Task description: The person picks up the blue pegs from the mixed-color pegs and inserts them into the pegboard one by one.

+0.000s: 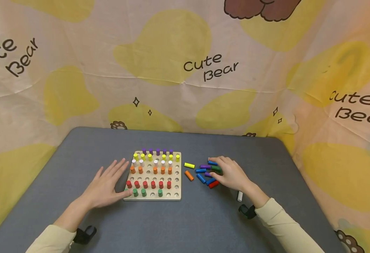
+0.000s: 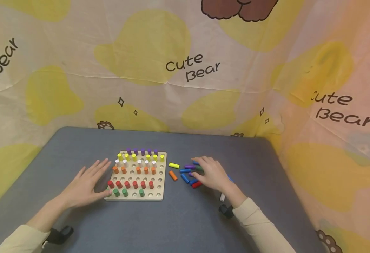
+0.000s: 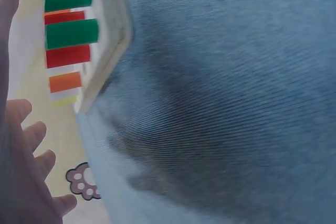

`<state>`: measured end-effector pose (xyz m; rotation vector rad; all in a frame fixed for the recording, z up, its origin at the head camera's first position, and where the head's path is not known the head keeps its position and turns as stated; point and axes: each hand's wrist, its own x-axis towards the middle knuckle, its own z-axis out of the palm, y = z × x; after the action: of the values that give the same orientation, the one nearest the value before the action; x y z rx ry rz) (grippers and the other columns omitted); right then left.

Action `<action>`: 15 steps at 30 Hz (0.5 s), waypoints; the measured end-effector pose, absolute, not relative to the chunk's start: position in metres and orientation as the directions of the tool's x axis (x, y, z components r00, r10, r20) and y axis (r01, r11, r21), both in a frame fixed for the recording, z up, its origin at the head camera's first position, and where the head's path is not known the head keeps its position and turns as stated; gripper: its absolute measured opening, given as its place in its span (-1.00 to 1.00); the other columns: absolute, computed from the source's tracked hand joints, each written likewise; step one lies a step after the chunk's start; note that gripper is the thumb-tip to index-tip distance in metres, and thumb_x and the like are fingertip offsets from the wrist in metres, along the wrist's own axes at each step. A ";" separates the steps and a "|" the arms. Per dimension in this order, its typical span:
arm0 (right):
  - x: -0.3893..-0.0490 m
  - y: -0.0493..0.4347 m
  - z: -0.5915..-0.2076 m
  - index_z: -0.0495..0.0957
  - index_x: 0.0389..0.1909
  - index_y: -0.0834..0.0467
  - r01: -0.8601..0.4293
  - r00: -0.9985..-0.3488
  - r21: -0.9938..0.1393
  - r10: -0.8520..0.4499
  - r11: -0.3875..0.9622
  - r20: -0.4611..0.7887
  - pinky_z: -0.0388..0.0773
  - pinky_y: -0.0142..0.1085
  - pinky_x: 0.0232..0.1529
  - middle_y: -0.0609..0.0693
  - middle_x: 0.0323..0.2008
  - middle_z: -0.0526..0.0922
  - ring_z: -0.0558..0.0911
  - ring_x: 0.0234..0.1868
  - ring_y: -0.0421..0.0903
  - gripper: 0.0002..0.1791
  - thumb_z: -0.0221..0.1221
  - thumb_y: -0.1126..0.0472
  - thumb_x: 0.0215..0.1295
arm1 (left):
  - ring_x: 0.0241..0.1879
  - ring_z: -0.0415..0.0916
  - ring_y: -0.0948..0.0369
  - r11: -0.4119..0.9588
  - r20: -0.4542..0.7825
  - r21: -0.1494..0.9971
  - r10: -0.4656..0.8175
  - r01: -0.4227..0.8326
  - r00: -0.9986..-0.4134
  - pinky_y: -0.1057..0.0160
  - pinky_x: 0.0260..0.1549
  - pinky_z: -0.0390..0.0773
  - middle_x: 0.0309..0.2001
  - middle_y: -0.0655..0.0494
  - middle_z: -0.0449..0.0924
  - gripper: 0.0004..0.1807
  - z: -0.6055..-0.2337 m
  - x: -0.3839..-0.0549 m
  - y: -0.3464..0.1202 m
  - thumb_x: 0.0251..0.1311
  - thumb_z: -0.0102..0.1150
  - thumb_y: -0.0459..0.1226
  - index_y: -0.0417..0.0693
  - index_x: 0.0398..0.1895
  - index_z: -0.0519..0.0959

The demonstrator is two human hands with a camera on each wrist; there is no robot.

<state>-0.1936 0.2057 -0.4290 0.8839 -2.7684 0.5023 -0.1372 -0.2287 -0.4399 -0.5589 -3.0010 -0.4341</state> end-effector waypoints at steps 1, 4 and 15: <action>-0.193 0.205 -0.430 0.48 0.12 0.07 -0.589 -0.805 -0.262 -0.524 0.765 0.279 0.48 -0.01 -0.10 0.01 -0.05 0.57 0.54 -0.07 0.01 -0.46 0.29 0.01 0.09 | 0.37 -0.04 -0.13 0.895 0.102 0.263 0.344 0.359 -0.933 -0.35 0.18 -0.09 0.42 -0.05 0.02 0.08 -0.442 -0.136 -0.229 -0.10 0.15 0.32 0.05 0.45 -0.01; -0.192 0.204 -0.431 0.48 0.11 0.06 -0.593 -0.802 -0.259 -0.527 0.763 0.281 0.48 -0.02 -0.09 0.00 -0.05 0.57 0.55 -0.07 0.00 -0.47 0.28 0.00 0.10 | 0.37 -0.04 -0.12 0.898 0.087 0.262 0.342 0.353 -0.936 -0.35 0.18 -0.08 0.42 -0.05 0.02 0.11 -0.450 -0.135 -0.229 -0.12 0.11 0.36 -0.01 0.43 0.03; -0.191 0.196 -0.441 0.52 0.04 0.09 -0.630 -0.776 -0.297 -0.569 0.717 0.273 0.52 -0.15 -0.17 0.01 -0.18 0.60 0.55 -0.20 -0.07 -0.52 0.30 0.06 0.08 | 0.37 -0.03 -0.15 0.904 0.026 0.283 0.327 0.321 -0.945 -0.38 0.16 -0.09 0.41 -0.10 0.03 0.16 -0.465 -0.136 -0.233 -0.18 0.08 0.43 -0.05 0.42 0.07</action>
<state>-0.1915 0.1964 -0.4412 0.9705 -2.7585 0.5669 -0.1358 -0.2335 -0.4649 -0.5251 -3.0870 -0.4531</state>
